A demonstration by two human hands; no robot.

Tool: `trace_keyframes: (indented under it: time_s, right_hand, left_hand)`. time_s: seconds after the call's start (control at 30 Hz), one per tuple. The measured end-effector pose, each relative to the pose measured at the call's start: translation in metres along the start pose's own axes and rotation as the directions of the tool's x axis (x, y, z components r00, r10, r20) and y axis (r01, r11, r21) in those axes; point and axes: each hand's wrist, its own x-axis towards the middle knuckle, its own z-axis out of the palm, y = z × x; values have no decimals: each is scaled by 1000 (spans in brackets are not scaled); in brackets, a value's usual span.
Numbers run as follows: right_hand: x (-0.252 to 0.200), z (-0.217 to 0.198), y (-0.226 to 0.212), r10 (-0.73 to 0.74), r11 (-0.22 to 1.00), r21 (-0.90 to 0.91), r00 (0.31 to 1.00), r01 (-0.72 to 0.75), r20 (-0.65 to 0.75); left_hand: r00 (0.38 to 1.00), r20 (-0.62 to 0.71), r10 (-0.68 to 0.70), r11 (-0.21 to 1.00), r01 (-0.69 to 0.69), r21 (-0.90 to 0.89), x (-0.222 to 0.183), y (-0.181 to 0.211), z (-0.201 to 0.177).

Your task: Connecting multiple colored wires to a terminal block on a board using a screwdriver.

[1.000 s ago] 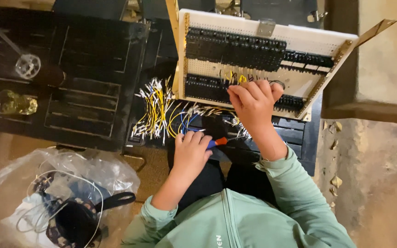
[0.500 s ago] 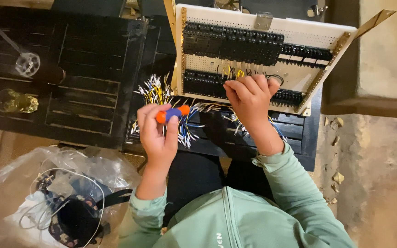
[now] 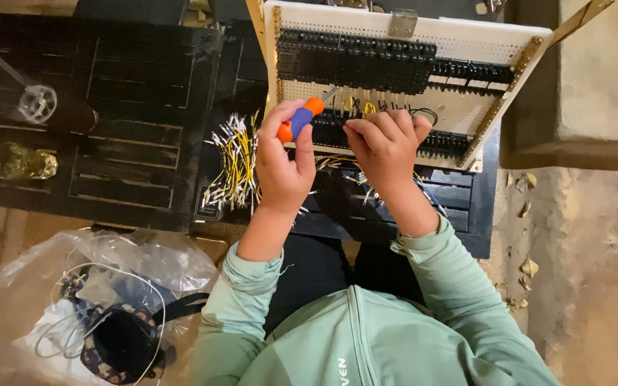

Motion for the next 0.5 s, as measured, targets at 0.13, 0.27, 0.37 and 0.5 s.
trace_keyframes:
  time_s: [0.13, 0.27, 0.37, 0.5]
  right_hand:
    - [1, -2, -2, 12, 1000, -23, 1000, -12, -3]
    - [4, -3, -2, -8, 1000, 3, 1000, 8, -10]
    - [4, -2, -2, -11, 1000, -15, 1000, 10, -21]
    - [-21, 16, 16, -11, 995, -97, 999, 7, -42]
  left_hand:
    - [1000, -2, 2, 1000, -2, 11, 1, 2, 2]
    - [995, 94, 28, 997, -35, 74, 3, 9, 1]
    - [977, 196, 82, 976, -119, 183, 2, 15, 4]
    - [937, 250, 246, 847, -333, 415, 10, 26, 8]
